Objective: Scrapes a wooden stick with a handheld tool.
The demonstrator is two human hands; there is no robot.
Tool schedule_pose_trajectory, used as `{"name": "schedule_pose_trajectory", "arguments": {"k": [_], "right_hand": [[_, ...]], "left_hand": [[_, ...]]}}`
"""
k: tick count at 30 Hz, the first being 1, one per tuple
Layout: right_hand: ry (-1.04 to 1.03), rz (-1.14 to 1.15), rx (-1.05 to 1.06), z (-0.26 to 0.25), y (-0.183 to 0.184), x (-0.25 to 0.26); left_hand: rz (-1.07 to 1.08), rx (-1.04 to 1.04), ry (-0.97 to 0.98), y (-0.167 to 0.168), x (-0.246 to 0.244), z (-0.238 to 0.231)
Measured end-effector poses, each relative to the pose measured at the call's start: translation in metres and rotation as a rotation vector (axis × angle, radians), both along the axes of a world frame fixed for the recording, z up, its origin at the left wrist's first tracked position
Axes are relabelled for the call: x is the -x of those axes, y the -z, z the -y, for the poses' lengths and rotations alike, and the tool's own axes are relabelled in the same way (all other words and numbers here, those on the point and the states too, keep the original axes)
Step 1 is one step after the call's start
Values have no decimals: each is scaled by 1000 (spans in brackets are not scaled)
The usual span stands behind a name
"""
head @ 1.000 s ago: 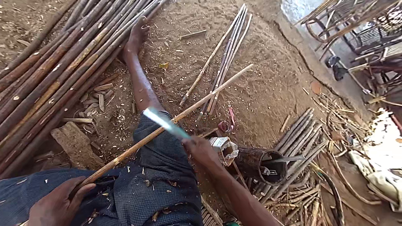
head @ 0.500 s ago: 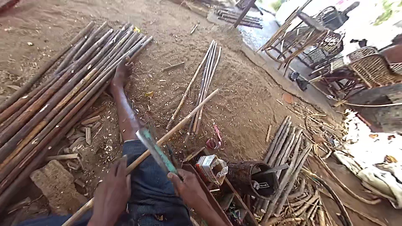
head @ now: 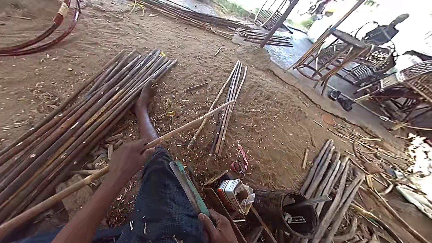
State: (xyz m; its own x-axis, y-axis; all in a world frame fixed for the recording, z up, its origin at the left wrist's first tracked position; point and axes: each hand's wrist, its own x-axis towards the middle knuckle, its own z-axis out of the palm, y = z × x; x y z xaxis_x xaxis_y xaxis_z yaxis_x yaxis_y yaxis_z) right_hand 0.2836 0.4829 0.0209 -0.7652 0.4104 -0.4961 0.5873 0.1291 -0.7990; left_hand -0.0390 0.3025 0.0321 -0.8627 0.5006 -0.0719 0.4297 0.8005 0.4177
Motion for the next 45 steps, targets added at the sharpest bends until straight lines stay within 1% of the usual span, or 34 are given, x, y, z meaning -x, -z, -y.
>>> {"name": "schedule_pose_trajectory", "arguments": {"k": [3, 6, 8, 9, 10, 11, 13, 14, 15, 18, 19, 21, 22, 23, 25, 26, 27, 29, 30, 31, 33, 34, 35, 37, 38, 39, 41, 42, 44, 45], "right_hand": [[74, -57, -57, -25, -12, 11], [188, -56, -136, -74, -18, 40], [259, -20, -179, -97, -6, 63], [252, 16, -251, -98, 3, 74], [174, 88, -334, -91, 10, 81], [26, 159, -390, -76, 14, 83], [-315, 244, -456, -42, 15, 85], [-414, 275, -469, -34, 13, 85], [-383, 290, -456, -36, 11, 86], [34, 224, -405, -60, 21, 90], [52, 233, -400, -57, 20, 87], [-123, 268, -373, -40, 13, 82], [-170, 292, -334, -40, 12, 78], [-160, 302, -329, -48, 12, 76], [-23, 252, -349, -64, 16, 78], [1, 230, -328, -61, 19, 76], [-72, 235, -312, -49, 18, 73], [-367, 297, -367, -23, 9, 68], [-392, 310, -380, -23, 7, 68], [-286, 301, -357, -34, 10, 70], [6, 228, -344, -61, 27, 72], [31, 220, -374, -63, 31, 70], [-73, 237, -404, -54, 28, 69], [-388, 299, -443, -30, 16, 64], [-398, 320, -438, -29, 11, 63], [-289, 312, -428, -39, 11, 66], [12, 239, -422, -62, 20, 71], [47, 234, -433, -62, 22, 72], [-127, 273, -401, -43, 16, 71], [-181, 295, -342, -41, 16, 68]], "left_hand": [[20, -113, 25, 1, -56, 86], [263, -177, -49, 4, -115, 162], [309, -184, -146, 30, -145, 200], [309, -181, -184, 47, -156, 215], [285, -187, -200, 56, -164, 224], [265, -200, -192, 55, -168, 226], [245, -226, -158, 38, -165, 216], [236, -222, -157, 36, -165, 214], [218, -216, -156, 36, -164, 212], [148, -224, -144, 43, -166, 208], [132, -230, -132, 45, -166, 207], [128, -228, -110, 43, -164, 210], [145, -230, -104, 40, -165, 214], [154, -233, -98, 39, -166, 214], [142, -241, -102, 41, -166, 209], [131, -240, -111, 43, -169, 208], [121, -232, -113, 44, -169, 208], [112, -213, -109, 43, -166, 210], [113, -199, -106, 42, -166, 210], [116, -177, -101, 40, -166, 209], [118, -136, -91, 39, -165, 207], [111, -129, -93, 39, -166, 206], [102, -132, -97, 39, -165, 205], [92, -129, -106, 39, -165, 206], [97, -129, -105, 38, -166, 207], [98, -130, -110, 39, -163, 205], [102, -117, -151, 42, -162, 200], [83, -95, -148, 46, -164, 202], [85, -78, -117, 40, -164, 206], [99, -79, -113, 36, -166, 208]]}}
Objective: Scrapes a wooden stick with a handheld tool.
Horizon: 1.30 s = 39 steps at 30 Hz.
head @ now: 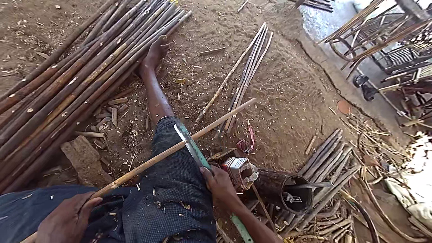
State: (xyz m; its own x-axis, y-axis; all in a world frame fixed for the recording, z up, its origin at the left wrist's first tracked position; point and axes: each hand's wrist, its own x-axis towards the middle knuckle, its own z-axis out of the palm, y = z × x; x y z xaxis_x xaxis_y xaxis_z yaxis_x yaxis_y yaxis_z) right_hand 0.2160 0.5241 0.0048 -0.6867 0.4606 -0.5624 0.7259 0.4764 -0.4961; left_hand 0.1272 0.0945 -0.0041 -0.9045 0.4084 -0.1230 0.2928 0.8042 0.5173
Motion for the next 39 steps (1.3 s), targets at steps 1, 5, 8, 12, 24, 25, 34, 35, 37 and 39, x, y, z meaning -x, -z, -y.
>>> {"name": "schedule_pose_trajectory", "arguments": {"k": [1, 5, 8, 12, 24, 25, 34, 35, 37, 39], "right_hand": [[11, 9, 39, -7, 0, -1], [108, -66, -20, -18, 3, 2], [-177, 32, -27, 8, -5, -5], [197, -97, -67, -20, 5, 7], [-29, 11, 10, -5, 0, -1], [8, 9, 20, -13, -1, -1], [124, -85, -24, -18, 2, 0], [190, -120, -58, -23, 5, 1], [7, -77, -73, -8, 2, 4], [-183, 35, -63, 7, -5, -1]], "left_hand": [[2, 1, 6, -2, -1, 0], [-70, 11, -74, 16, -5, -6], [-84, 12, -30, 12, -2, -3], [-130, 10, -66, 32, -9, 2], [-36, 43, 9, 10, 3, 2], [-26, 36, 15, 9, 5, -1], [-21, 63, 17, 16, 10, -2], [3, 73, 16, 16, 10, -4], [38, 81, 18, 16, 16, -2], [98, 77, 46, 16, 19, 4]]}}
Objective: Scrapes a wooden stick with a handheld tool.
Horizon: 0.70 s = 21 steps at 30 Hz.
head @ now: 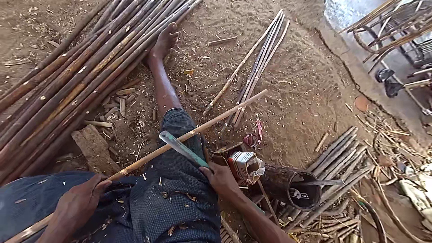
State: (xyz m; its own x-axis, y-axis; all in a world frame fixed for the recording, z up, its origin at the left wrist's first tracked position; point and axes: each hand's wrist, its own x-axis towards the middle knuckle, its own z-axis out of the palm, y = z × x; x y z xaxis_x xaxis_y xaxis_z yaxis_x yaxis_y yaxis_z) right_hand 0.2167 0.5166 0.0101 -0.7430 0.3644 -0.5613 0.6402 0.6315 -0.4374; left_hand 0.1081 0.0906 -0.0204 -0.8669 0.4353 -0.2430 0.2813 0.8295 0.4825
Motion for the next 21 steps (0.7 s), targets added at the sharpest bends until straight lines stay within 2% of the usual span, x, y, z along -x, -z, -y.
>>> {"name": "schedule_pose_trajectory", "arguments": {"k": [3, 4, 7, 8, 11, 12, 15, 16, 19, 20, 21], "right_hand": [[339, -160, 42, -29, 7, 1], [373, -178, 26, -30, 10, 0], [-3, -35, -10, -1, 6, 1], [-7, -22, 9, -1, 6, -1], [347, -171, 54, -30, 12, 1], [353, -182, 39, -28, 13, 1], [11, -46, 21, 1, 7, 0], [40, -46, 38, -2, 6, -1], [353, -181, 58, -27, 13, 3], [309, -171, 41, -22, 14, 5], [172, -121, 24, -11, 11, 7]], "left_hand": [[69, -1, 28, 1, 11, -2], [103, -7, 32, 0, 11, -3], [128, -31, 53, 0, 16, 3], [135, -46, 60, 1, 17, 5], [136, -71, 65, 8, 22, 3], [142, -73, 63, 8, 20, 3], [173, -75, 72, 6, 21, 7], [184, -83, 78, 6, 22, 8], [209, -121, 80, 10, 26, 5], [231, -125, 83, 10, 26, 6], [257, -125, 82, 10, 28, 8]]}}
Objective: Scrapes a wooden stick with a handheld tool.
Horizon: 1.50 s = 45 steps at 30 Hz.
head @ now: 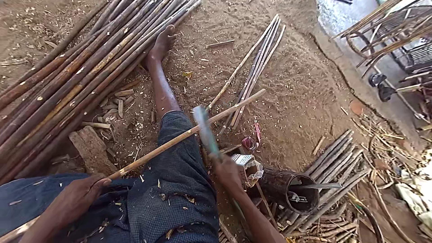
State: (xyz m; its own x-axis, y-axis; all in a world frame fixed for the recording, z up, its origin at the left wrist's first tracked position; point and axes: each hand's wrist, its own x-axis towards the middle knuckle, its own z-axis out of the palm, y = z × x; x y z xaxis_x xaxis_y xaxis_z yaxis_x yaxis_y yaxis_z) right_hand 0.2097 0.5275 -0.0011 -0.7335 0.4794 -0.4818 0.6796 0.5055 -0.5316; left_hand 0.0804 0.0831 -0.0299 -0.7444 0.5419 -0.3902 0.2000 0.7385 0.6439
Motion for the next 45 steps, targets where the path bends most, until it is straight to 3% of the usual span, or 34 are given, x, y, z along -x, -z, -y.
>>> {"name": "schedule_pose_trajectory", "arguments": {"k": [2, 5, 6, 9, 13, 15, 16, 17, 20, 21, 24, 28, 31, 32, 35, 36, 39, 43, 45], "right_hand": [[-195, 102, -26, 13, -5, -2], [121, -49, 11, -12, 3, -1], [136, -51, -10, -12, 4, 0], [-205, 66, -66, 16, -1, -2], [122, -61, 8, -10, 5, -3], [-76, -1, -38, 4, 2, 1], [-224, 43, -78, 11, 2, 0], [-245, 61, -66, 11, 0, -2], [133, -56, 46, -17, 4, -6], [142, -58, 25, -15, 5, -4], [-245, 68, -73, 12, 3, 0], [154, -70, 26, -14, 5, -1], [-196, 24, -72, 10, 5, 4], [-223, 47, -73, 11, 3, 2], [133, -76, 19, -14, 12, -1], [126, -81, 15, -13, 14, 0], [-230, 45, -50, 9, 8, 3], [126, -84, 38, -16, 10, 2], [-118, -42, -33, -1, 12, 5]], "left_hand": [[68, -6, -3, -3, 2, 2], [153, -45, -22, -7, 8, -4], [180, -57, -28, -7, 7, -4], [250, -69, -20, -11, 9, -1], [434, -129, -48, -11, 17, -6], [481, -130, -61, -13, 20, -5], [487, -129, -58, -13, 20, -4], [487, -127, -53, -14, 20, -3], [437, -140, -30, -9, 24, -5], [435, -139, -33, -9, 23, -5], [454, -138, -34, -12, 23, 0], [446, -170, -18, -10, 29, -2], [500, -160, -44, -17, 31, -3], [500, -148, -35, -24, 31, -5], [492, -129, -18, -33, 34, -13], [527, -155, -45, -22, 34, -8], [583, -169, -47, -14, 37, 2], [630, -189, -64, -17, 38, -8], [642, -200, -45, -16, 40, -3]]}}
